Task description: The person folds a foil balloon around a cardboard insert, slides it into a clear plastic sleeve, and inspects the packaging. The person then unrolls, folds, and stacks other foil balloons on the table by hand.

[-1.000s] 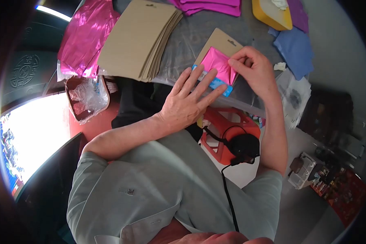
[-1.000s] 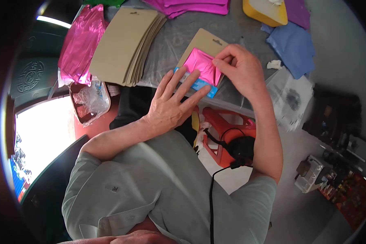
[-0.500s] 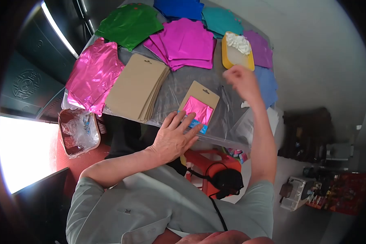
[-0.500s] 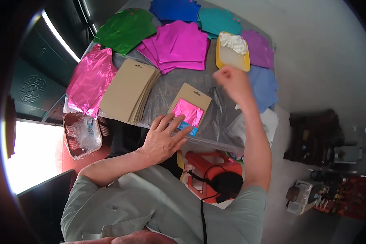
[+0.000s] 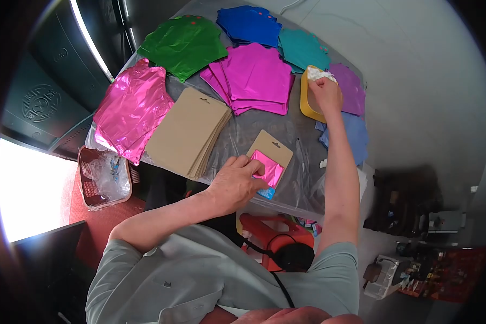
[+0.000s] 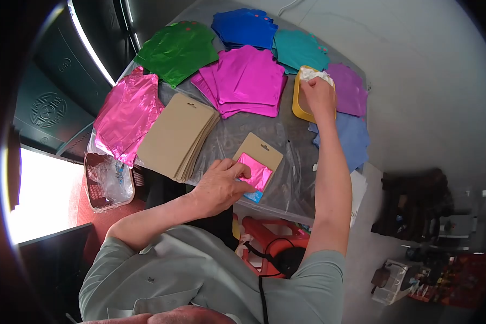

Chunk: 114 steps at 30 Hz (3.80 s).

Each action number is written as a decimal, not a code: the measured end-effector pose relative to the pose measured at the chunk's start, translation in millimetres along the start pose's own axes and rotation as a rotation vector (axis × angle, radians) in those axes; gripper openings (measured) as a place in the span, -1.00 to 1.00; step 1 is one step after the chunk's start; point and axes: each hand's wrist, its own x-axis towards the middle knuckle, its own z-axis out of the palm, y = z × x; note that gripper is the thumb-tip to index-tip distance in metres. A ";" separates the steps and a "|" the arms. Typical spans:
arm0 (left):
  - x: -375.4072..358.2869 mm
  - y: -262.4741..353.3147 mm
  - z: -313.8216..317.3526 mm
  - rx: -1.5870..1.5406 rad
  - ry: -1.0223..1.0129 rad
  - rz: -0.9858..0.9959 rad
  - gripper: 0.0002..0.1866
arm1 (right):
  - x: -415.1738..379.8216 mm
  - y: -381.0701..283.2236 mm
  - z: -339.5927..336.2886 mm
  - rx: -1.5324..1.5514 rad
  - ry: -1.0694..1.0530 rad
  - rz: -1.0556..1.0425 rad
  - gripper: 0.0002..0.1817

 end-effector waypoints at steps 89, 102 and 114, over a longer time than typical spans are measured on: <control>-3.2 -14.4 10.7 0.282 0.052 0.079 -0.37 | -327.3 -53.5 -73.6 0.578 -0.041 -0.080 -0.87; -25.2 52.7 32.9 0.160 0.073 0.082 -0.44 | -432.0 -69.2 0.5 1.726 -0.264 0.699 -0.68; 71.9 87.0 15.7 -0.119 -0.055 0.218 -0.68 | -457.2 -30.5 -31.9 1.587 -0.198 0.733 -0.69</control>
